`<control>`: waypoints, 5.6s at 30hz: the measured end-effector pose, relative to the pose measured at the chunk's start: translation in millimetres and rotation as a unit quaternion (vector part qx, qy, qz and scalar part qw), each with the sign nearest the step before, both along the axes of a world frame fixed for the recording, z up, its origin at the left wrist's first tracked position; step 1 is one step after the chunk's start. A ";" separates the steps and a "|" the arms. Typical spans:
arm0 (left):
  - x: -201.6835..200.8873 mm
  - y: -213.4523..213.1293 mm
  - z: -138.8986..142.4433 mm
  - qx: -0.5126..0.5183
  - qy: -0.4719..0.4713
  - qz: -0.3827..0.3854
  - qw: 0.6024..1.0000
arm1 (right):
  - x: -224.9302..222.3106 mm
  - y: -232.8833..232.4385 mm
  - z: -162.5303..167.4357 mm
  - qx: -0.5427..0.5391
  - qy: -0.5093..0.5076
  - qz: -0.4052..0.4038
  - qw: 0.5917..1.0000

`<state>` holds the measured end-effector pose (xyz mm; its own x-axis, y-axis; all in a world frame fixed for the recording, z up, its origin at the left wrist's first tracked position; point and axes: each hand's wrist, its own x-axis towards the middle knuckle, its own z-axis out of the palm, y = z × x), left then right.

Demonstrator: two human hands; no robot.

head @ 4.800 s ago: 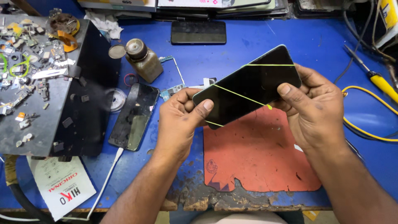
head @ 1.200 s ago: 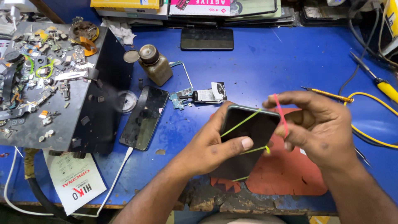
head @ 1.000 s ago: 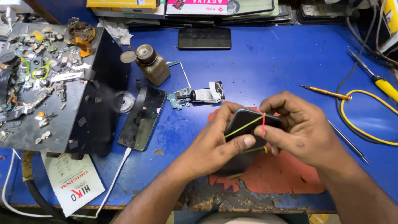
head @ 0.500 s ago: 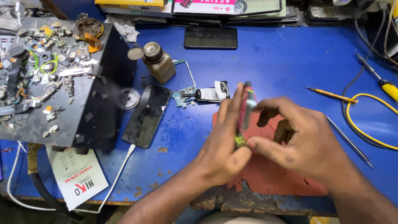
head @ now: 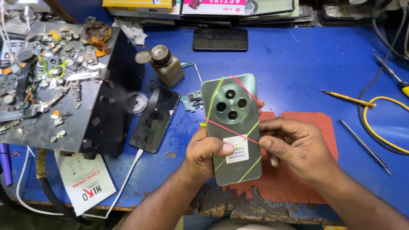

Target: The person applies adhesive to the back of a smartphone, places a back cover, and secures it with rubber bands. The person then removes the back cover and applies adhesive to the battery before placing it back into the phone.

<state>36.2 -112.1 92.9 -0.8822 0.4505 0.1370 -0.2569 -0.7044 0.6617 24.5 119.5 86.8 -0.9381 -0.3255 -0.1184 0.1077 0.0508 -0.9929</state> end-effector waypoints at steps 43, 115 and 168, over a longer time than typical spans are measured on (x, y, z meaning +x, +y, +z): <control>-5.5 39.4 -18.5 -0.379 0.157 0.278 0.869 | 13.8 -44.0 28.7 0.322 0.571 0.025 0.755; -20.7 8.8 0.9 0.025 0.125 0.182 0.975 | -27.3 17.2 4.5 -0.208 -0.054 -0.047 0.976; -25.2 4.5 -13.9 -0.166 0.062 0.169 0.969 | -33.5 12.3 0.7 -0.209 -0.075 0.042 0.974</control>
